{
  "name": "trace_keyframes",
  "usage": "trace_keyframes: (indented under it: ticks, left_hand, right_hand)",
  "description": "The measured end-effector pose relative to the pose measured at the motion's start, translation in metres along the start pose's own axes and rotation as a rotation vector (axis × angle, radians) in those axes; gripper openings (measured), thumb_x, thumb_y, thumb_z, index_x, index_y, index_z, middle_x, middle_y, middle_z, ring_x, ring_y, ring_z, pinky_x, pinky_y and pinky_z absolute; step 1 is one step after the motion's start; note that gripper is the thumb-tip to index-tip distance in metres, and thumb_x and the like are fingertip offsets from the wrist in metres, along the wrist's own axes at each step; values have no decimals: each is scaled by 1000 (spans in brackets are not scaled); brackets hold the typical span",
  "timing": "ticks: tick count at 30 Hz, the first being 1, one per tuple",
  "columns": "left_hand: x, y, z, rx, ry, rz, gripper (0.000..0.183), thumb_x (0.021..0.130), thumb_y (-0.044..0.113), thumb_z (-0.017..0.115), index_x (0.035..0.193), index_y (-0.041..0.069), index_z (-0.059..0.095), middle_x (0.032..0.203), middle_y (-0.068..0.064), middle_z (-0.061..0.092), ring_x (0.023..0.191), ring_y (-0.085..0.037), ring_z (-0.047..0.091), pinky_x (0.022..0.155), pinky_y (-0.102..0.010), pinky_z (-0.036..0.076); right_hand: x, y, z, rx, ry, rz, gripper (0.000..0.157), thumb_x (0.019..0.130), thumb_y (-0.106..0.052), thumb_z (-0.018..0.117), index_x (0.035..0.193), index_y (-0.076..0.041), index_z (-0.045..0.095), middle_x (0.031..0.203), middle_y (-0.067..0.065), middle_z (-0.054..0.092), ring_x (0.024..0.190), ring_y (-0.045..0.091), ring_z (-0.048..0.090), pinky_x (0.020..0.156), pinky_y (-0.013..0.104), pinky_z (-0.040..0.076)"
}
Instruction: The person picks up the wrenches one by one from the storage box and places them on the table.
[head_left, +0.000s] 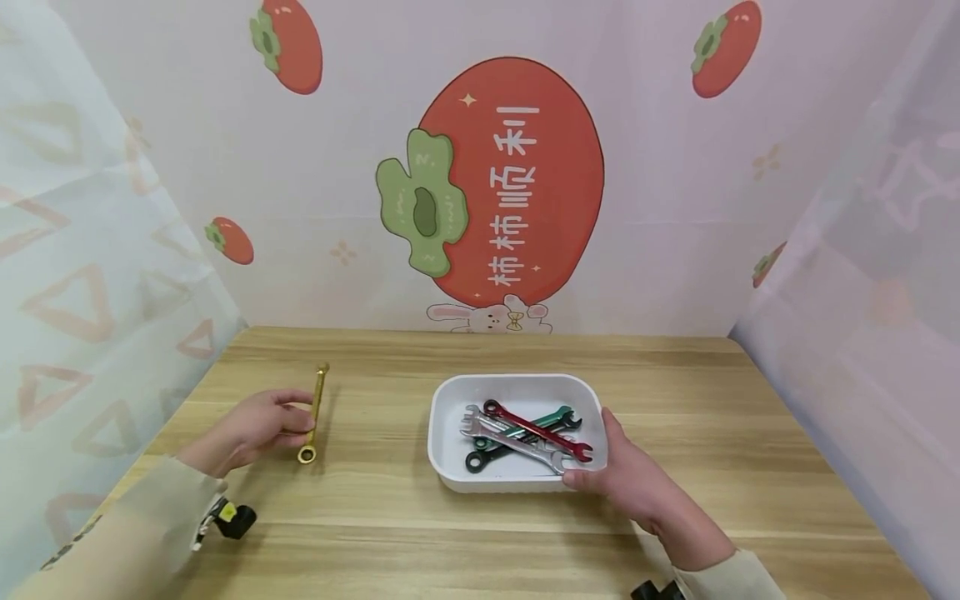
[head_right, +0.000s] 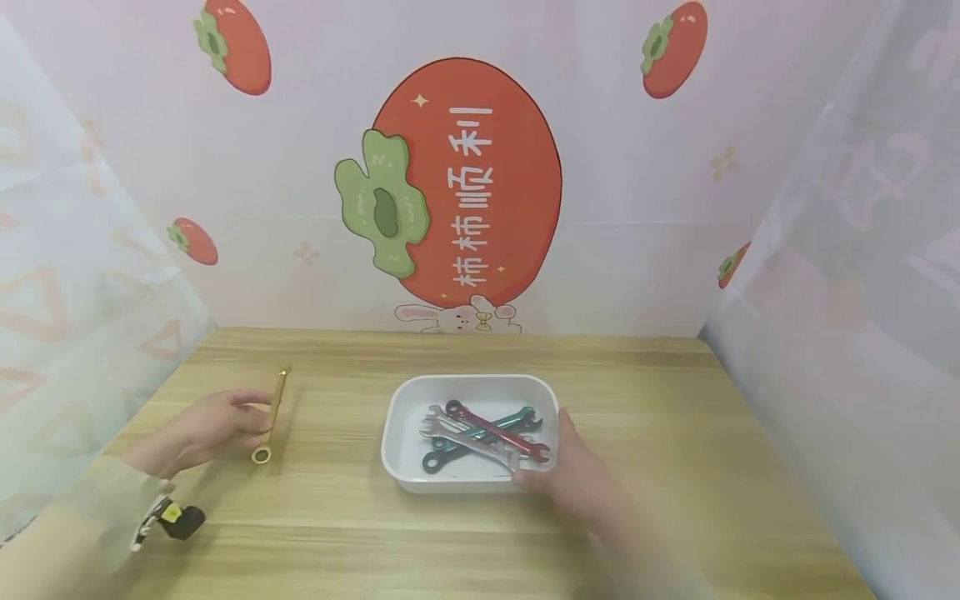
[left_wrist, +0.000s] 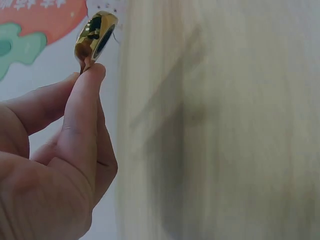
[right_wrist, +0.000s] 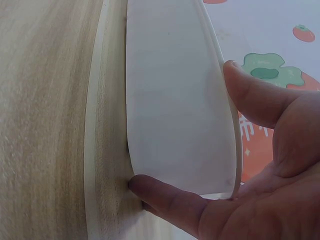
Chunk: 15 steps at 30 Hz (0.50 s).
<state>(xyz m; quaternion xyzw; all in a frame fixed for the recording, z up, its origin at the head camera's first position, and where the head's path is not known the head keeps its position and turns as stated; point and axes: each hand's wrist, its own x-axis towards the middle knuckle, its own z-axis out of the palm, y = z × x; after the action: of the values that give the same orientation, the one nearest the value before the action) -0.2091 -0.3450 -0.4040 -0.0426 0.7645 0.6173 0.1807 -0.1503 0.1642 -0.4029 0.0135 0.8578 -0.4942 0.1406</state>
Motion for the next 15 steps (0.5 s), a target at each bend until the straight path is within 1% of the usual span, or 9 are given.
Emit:
trace_keyframes:
  ticks: [7,11,15]
  left_hand:
    - [-15,-16,-40,35,39,-33,66,93,-4,62,146,-19,25,98,-15,63,79,-18,67,71,-31,58]
    - [-20,-27,-64,57,66,-88,69,93,-4,63,147,-18,22,97,-14,63,77,-18,66,71,-31,58]
    - [-25,-37,-82,76,87,-136,71,92,-6,63,147,-20,20,97,-13,63,77,-18,65,72,-30,58]
  right_hand:
    - [-2,-2,0,-11,-9,-4,126,74,-32,88,158,-4,-1,153,25,33,130,44,39,106,69,24]
    - [-2,-3,0,-14,-15,-7,127,74,-32,88,158,-2,-3,153,27,31,131,45,38,106,70,24]
    - [-4,-3,-1,-12,-17,-19,127,74,-31,88,157,-1,-3,152,28,31,132,46,37,107,69,23]
